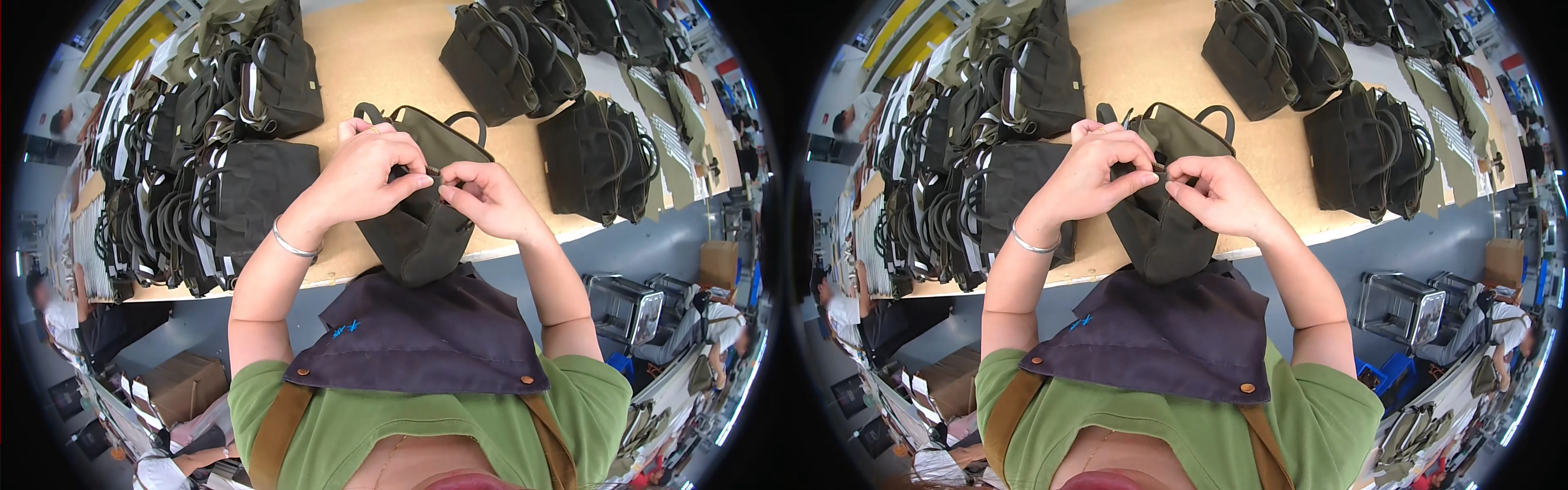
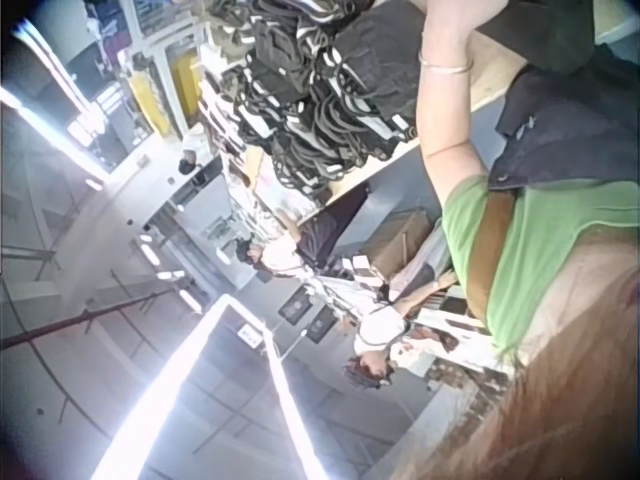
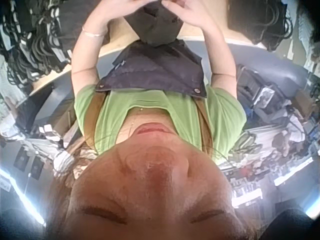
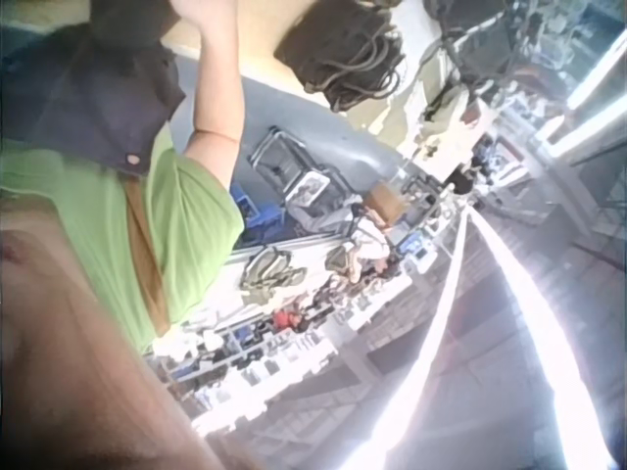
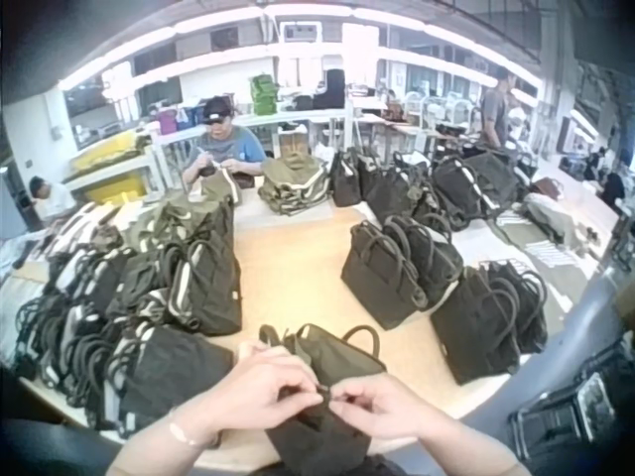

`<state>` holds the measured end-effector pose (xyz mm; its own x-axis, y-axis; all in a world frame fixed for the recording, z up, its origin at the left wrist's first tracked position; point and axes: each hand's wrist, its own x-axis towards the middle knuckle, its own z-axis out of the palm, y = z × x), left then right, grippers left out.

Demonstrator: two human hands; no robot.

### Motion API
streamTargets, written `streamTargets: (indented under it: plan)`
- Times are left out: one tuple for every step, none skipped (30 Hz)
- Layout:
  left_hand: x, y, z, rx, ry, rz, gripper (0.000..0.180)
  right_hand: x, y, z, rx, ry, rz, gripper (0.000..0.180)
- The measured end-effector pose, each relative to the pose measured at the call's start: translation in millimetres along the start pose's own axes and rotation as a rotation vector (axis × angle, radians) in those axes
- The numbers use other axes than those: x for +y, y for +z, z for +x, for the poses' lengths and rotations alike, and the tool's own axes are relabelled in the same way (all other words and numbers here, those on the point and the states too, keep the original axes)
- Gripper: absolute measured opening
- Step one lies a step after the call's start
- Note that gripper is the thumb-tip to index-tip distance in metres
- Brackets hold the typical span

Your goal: The person repeatedly picks up dark green canvas bags from a table, opens them, and manipulates the zipper and drawstring mechanisms. They handle the bags one at a time, checking the interior and exterior features before placing them back on the table. The task involves repetitive manual assembly or inspection of the bag components.

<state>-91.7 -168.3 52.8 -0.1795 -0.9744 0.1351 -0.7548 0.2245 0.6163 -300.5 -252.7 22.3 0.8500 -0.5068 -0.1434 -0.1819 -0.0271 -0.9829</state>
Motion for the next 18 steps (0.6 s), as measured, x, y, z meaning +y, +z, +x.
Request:
streamTargets:
  plan:
    - [0.3,-0.4,0.2,0.001,0.006,0.000,0.013,3.6,0.6,0.4,-0.007,-0.014,0.042,0.010]
    - [0.5,-0.9,0.5,0.002,0.013,0.000,0.014,5.9,1.0,0.5,-0.013,-0.028,0.084,0.010]
    - [0.5,-1.1,0.9,0.002,0.020,0.000,0.014,6.3,0.6,0.5,-0.021,-0.031,0.072,0.011]
    - [-0.3,-1.2,0.8,-0.007,0.020,0.002,0.014,6.8,0.0,0.8,-0.029,-0.035,0.060,0.011]
    - [-1.8,-1.2,0.5,-0.017,0.021,0.004,0.014,7.0,-0.3,1.0,-0.037,-0.039,0.049,0.012]
    - [-3.1,-1.1,0.4,-0.027,0.022,0.006,0.014,6.0,-0.1,1.0,-0.033,-0.049,0.040,0.013]
    - [-4.0,-1.1,0.2,-0.023,0.027,0.002,0.014,4.1,0.6,1.0,-0.030,-0.060,0.032,0.013]
    - [-5.0,-1.2,0.2,-0.020,0.032,-0.002,0.014,2.9,1.6,1.1,-0.027,-0.071,0.024,0.014]
    - [-5.4,-1.2,0.0,-0.017,0.037,-0.006,0.014,2.5,3.0,1.5,-0.010,-0.088,0.005,0.014]
    - [-5.6,-1.6,0.0,-0.020,0.034,-0.003,0.014,2.0,4.4,2.4,0.008,-0.104,-0.016,0.014]
    - [-5.7,-2.0,-0.1,-0.023,0.030,0.000,0.014,1.5,5.1,2.9,0.026,-0.121,-0.037,0.014]
    - [-5.7,-2.4,0.0,-0.027,0.027,0.004,0.014,-0.2,4.9,2.5,0.022,-0.115,-0.080,0.014]
    - [-5.1,-3.0,-0.2,-0.028,0.029,0.013,0.013,-2.6,4.4,1.8,0.016,-0.109,-0.123,0.013]
    - [-4.1,-3.9,-0.1,-0.029,0.031,0.022,0.013,-4.2,4.3,1.4,0.010,-0.102,-0.166,0.013]
    - [-3.3,-4.5,0.0,-0.031,0.033,0.032,0.012,-4.5,4.6,1.7,0.021,-0.130,-0.179,0.013]
    - [-3.1,-4.4,0.3,-0.024,0.034,0.036,0.012,-4.9,5.3,2.1,0.033,-0.157,-0.192,0.012]
    - [-2.9,-4.2,0.7,-0.018,0.035,0.040,0.012,-5.5,6.1,2.4,0.045,-0.183,-0.205,0.012]
    - [-2.6,-4.0,0.9,-0.012,0.036,0.045,0.012,-7.9,7.0,2.1,0.044,-0.181,-0.229,0.012]
